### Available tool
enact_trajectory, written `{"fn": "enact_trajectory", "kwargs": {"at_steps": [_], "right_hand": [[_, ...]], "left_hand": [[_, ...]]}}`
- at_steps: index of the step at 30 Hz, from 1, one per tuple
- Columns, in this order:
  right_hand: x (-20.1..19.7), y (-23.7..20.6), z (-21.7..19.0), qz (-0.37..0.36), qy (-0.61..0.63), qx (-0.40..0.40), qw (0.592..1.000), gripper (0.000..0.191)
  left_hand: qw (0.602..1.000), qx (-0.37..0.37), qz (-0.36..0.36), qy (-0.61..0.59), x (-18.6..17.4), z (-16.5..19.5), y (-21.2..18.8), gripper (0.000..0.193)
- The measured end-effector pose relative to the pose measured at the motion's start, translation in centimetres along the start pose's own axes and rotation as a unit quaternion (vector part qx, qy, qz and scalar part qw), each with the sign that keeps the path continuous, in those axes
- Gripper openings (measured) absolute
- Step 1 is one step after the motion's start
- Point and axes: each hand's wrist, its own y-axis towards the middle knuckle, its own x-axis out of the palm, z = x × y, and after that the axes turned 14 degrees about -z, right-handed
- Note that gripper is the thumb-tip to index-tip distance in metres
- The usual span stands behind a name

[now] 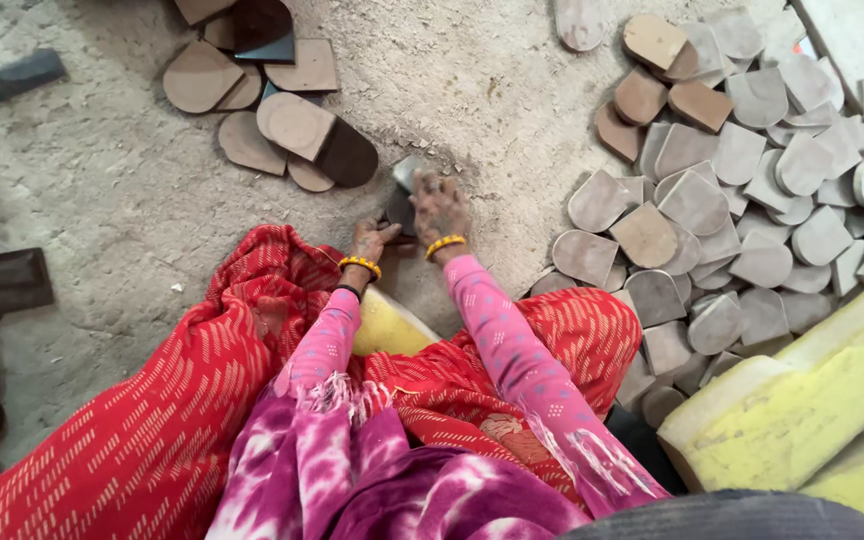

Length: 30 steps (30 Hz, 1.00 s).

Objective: The person sits on the floor of a workshop sanding small dark foam or rubber pieces, rubbing each piece against the abrasive floor surface and then against a white board using a sanding block, setting finished pieces aside and placing some into a bowl.

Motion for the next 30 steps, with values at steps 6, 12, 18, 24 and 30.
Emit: {"fn": "enact_trajectory", "kwargs": {"at_steps": [6,12,18,24,30], "right_hand": [[0.7,-3.4,0.1,-0.017,0.003,-0.039,0.999,0.063],[0.1,0.3,1.4,0.029,0.012,0.014,0.999,0.051],[1.2,-3.1,-0.3,0.036,0.018,-0.056,0.998,0.063],[0.6,-1.2,1.2,-0.009,0.023,-0.010,1.000,0.058],[0.9,-1.9,0.1,0.028,0.030,-0.032,0.999,0.049]], "left_hand": [[0.997,0.031,-0.017,0.062,-0.4,-0.9,-0.5,0.034],[1.000,0.019,-0.018,-0.003,-0.2,-0.2,-0.5,0.040],[0.973,0.064,-0.012,0.220,-0.7,-0.7,-0.5,0.033],[0.999,0.018,-0.032,-0.006,-0.4,-0.4,-0.3,0.040],[0.999,0.015,0.018,0.044,0.0,-0.3,0.1,0.026]]}}
